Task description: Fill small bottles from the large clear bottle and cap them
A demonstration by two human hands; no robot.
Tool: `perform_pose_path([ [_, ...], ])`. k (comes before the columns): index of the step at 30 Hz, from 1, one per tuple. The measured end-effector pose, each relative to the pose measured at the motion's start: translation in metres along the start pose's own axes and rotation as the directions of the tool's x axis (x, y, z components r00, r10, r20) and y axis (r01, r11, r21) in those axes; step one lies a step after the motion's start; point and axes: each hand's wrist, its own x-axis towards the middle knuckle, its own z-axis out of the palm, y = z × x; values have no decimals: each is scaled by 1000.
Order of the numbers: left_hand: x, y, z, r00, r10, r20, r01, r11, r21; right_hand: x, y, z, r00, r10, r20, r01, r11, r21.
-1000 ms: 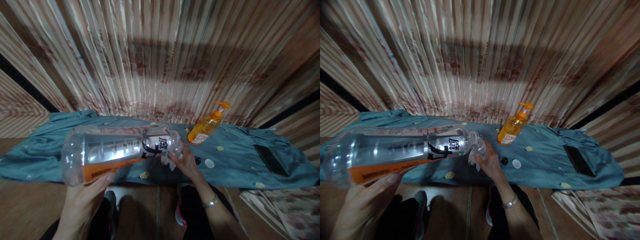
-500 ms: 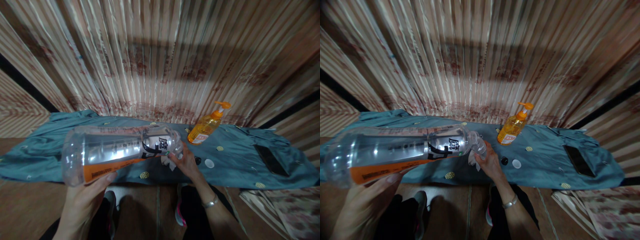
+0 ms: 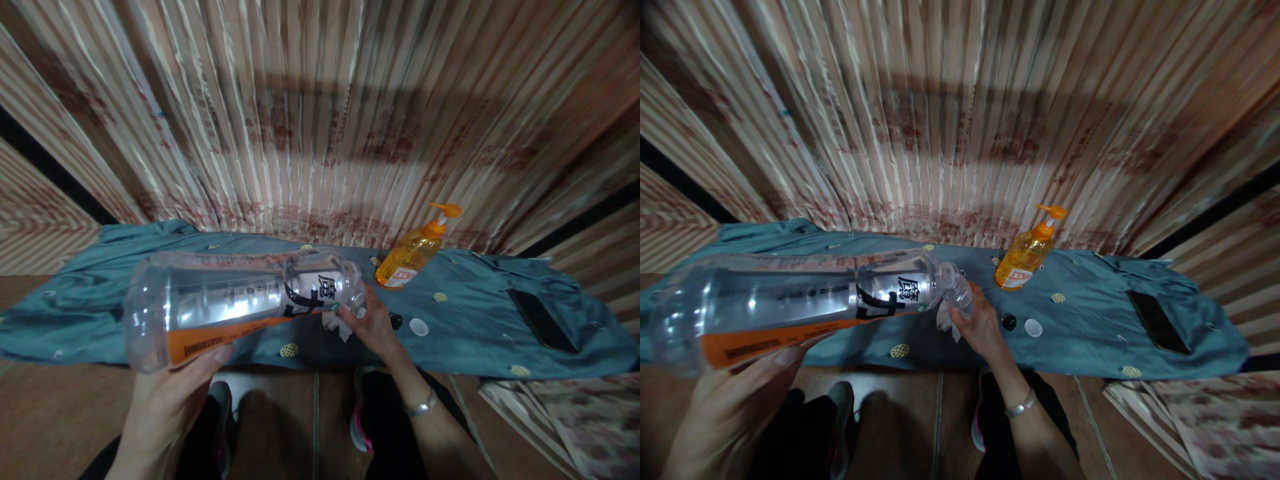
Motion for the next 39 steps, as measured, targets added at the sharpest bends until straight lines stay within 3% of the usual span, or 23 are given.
perform_pose_path([
  [4,0,0,0,1000,-12,-12,12,1000,8,0,0,1,1000,-10,-8,10,1000,-4],
  [8,2,-2,1,998,55,27,-54,998,-33,0,1,0,1000,-6,4,6,1000,-8],
  [15,-4,0,4,998,-15,-56,17,999,38,0,1,0,1000,-10,2,10,1000,-11],
  [19,-4,3,5,998,26,-51,-24,999,48,0,2,1,1000,-11,3,11,1000,-7],
  [30,-1,0,1,1000,6,-14,-6,1000,13,0,1,-1,1000,-19,8,19,1000,-13],
  [34,4,-2,0,998,63,5,-63,998,1,0,1,0,1000,-27,3,27,1000,-11],
  [39,0,0,2,1000,14,-25,-14,1000,25,0,1,1,1000,-12,-1,12,1000,-10],
])
